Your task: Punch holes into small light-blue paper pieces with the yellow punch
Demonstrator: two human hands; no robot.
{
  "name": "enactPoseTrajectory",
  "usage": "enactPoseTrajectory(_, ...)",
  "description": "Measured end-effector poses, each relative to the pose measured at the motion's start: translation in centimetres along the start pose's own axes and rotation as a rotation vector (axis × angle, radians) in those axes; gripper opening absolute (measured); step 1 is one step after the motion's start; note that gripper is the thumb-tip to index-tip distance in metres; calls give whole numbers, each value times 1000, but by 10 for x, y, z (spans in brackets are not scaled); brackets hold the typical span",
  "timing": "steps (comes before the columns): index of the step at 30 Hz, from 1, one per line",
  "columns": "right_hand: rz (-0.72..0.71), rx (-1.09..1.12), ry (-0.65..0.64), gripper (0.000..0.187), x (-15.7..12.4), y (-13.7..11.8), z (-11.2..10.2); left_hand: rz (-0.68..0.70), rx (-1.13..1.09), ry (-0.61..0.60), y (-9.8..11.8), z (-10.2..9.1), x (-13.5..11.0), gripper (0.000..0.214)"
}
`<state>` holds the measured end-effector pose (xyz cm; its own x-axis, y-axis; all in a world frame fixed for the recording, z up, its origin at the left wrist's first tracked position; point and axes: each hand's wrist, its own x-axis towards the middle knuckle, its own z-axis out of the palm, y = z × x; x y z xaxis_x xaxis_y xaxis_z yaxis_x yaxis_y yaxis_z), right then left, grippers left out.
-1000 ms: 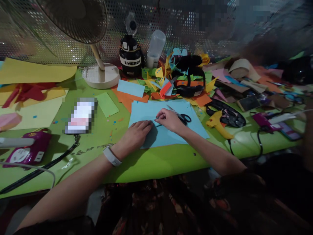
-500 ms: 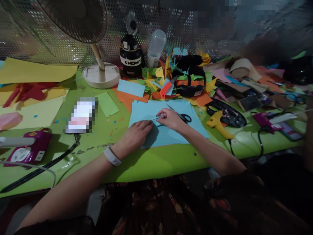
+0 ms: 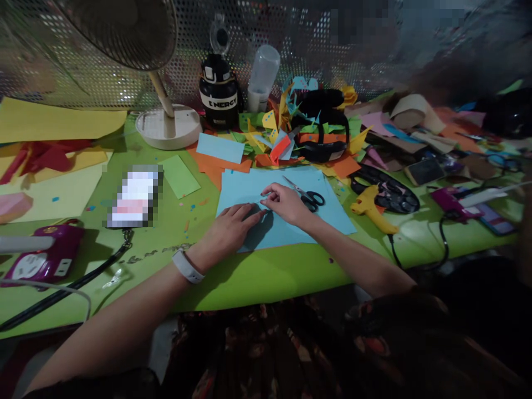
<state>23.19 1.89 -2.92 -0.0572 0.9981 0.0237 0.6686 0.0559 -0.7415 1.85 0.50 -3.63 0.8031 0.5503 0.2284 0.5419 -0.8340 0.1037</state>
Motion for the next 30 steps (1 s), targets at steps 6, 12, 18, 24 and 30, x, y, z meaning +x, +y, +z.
enactPoseTrajectory(6, -26, -72, 16, 16, -2, -6, 1, 15, 33, 19, 2, 2, 0, 49)
enactPoseTrajectory(12, -44, -174, 49, 17, -4, -10, 3, -12, 60, 20, 7, 1, 0, 55)
enactPoseTrajectory(18, -61, -198, 44, 14, -4, -11, 3, -27, 47, 19, 9, 0, 1, 59)
enactPoseTrajectory(24, -52, -206, 23, 13, -3, -11, 1, -34, 40, 16, 9, 0, 2, 59)
enactPoseTrajectory(30, -71, -202, 43, 13, -3, -10, 3, -40, 39, 5, 10, 0, 2, 59)
